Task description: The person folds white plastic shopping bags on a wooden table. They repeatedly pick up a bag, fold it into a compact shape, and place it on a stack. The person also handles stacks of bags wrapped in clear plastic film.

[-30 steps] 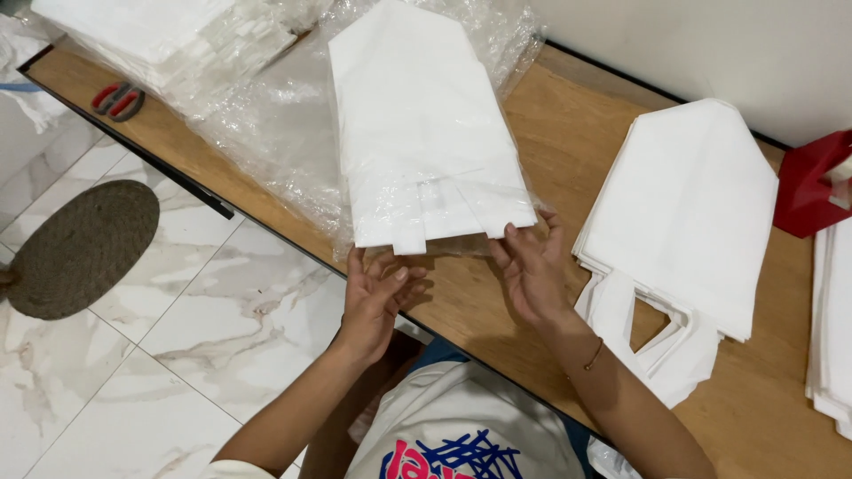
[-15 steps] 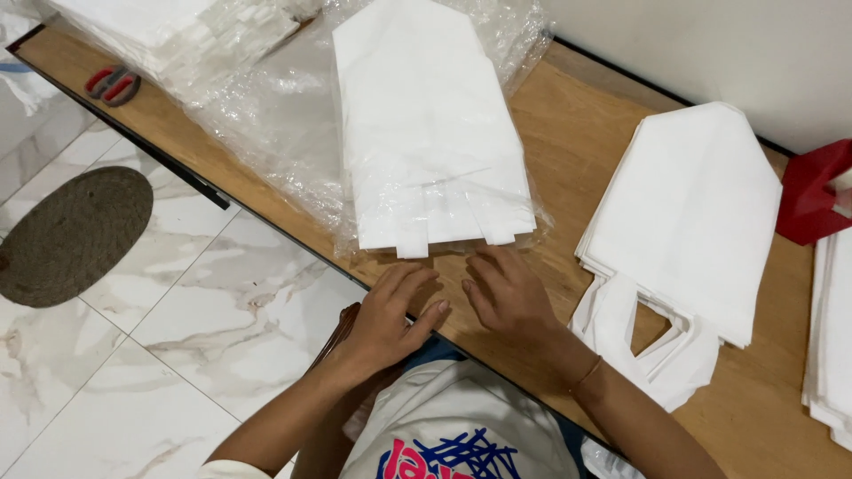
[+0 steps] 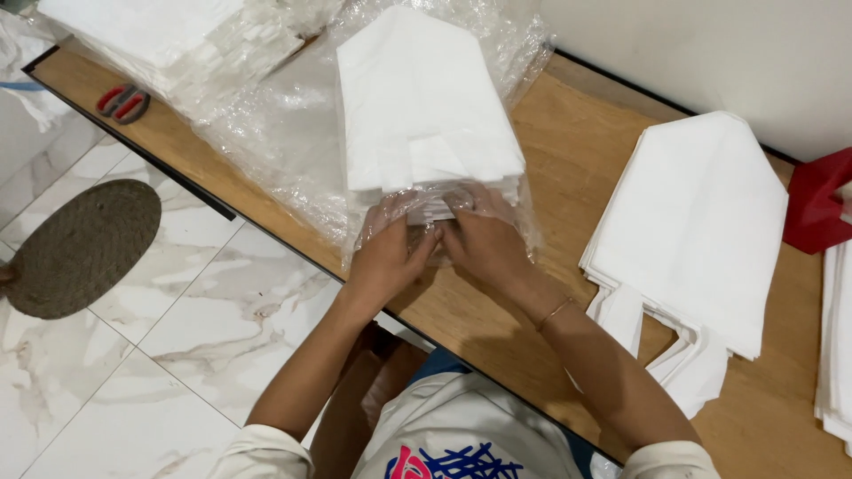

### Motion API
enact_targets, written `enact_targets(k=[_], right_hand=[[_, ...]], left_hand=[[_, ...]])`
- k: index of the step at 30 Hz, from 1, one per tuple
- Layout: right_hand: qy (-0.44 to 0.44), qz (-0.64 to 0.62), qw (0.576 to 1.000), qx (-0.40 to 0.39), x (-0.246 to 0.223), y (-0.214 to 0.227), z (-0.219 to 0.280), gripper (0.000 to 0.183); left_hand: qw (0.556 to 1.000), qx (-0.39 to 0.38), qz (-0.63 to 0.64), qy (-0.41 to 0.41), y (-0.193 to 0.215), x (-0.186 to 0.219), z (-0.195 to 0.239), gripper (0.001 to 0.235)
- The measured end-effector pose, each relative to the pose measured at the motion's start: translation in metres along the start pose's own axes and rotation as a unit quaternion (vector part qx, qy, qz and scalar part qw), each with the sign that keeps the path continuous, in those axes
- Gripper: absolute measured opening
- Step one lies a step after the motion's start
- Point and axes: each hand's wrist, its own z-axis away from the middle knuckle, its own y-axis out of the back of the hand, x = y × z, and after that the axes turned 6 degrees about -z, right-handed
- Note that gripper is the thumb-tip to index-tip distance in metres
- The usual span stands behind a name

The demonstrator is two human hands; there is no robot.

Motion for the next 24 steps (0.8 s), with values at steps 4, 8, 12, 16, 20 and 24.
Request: enact_targets(k=[4, 8, 12, 16, 20, 24], right_hand=[[-0.006, -0.027, 1.000, -0.007, -0.003, 0.000, -0.013, 0.040], [0.022, -0.020, 0.999, 0.022, 0.009, -0.016, -0.001, 0.038], [0.098, 0.044, 0.986, 0.124, 0.010, -0.017, 0.018, 0.040], [0.094, 0.024, 0.990, 0.101, 0.008, -0.009, 0.021, 0.056], [0.062, 0.022, 0.998, 0.019, 0.014, -0.011, 0.016, 0.063], [0.025, 0.016, 0.998, -0.053, 0.013, -0.004, 0.016, 0.064]], left_hand=[[1.000, 0.002, -0.003, 0.014, 0.001, -0.001, -0.005, 0.051], [0.999, -0.006, -0.033, 0.026, -0.016, -0.010, -0.006, 0.053], [0.947, 0.224, -0.173, -0.151, -0.056, -0.035, -0.003, 0.041], [0.961, 0.129, -0.193, -0.149, -0.044, -0.022, 0.003, 0.044], [0.971, -0.010, -0.223, -0.088, -0.041, -0.021, -0.002, 0.053], [0.978, -0.030, -0.196, -0.070, -0.045, -0.021, -0.002, 0.056]])
